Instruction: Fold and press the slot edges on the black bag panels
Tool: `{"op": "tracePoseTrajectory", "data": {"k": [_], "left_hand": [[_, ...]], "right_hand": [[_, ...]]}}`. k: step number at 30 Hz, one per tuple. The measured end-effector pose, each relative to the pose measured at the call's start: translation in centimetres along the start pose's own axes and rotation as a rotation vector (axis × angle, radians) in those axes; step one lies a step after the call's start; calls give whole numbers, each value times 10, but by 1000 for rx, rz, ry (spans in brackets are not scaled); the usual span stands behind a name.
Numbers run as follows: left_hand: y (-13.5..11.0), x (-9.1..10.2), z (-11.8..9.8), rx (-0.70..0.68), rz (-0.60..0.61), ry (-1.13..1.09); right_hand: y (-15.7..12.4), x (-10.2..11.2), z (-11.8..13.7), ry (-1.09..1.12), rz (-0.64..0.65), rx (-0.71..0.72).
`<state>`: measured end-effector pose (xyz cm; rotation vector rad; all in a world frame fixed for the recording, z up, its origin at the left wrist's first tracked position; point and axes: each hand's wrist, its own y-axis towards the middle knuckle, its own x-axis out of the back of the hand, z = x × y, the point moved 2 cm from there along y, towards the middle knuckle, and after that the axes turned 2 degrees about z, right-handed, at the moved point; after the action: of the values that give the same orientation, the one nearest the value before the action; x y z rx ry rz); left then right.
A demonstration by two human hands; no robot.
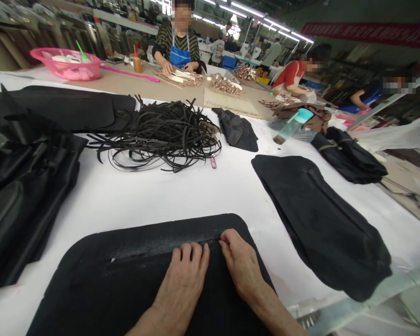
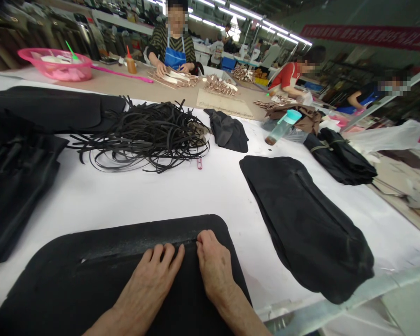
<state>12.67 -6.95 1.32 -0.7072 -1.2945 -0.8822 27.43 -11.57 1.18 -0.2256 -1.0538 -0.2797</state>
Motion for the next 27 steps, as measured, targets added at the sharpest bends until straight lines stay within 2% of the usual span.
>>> {"op": "tracePoseTrajectory", "data": {"k": [5,9,12,14,17,23,27], "left_hand": [[11,8,-8,22,197,41],[16,12,-12,41,275,75],[19,14,-14,54,315,113],[20,14,-16,64,322,134],[19,14,-17,73,295,154],[15,8,-17,69,234,113],[5,3,-10,64,88,-10]], "right_hand": [[1,3,-5,-10,-30,-82],[4,9,-12,-5,-7,-176],[4,17,-15,-61,-31,-184],[1,21,-13,-98,-56,-130],[-9,20,-8,-155,-55,34],[-28,-2,-6,-540,-25,272],[-30,-5,-11,-578,-48,340]]}}
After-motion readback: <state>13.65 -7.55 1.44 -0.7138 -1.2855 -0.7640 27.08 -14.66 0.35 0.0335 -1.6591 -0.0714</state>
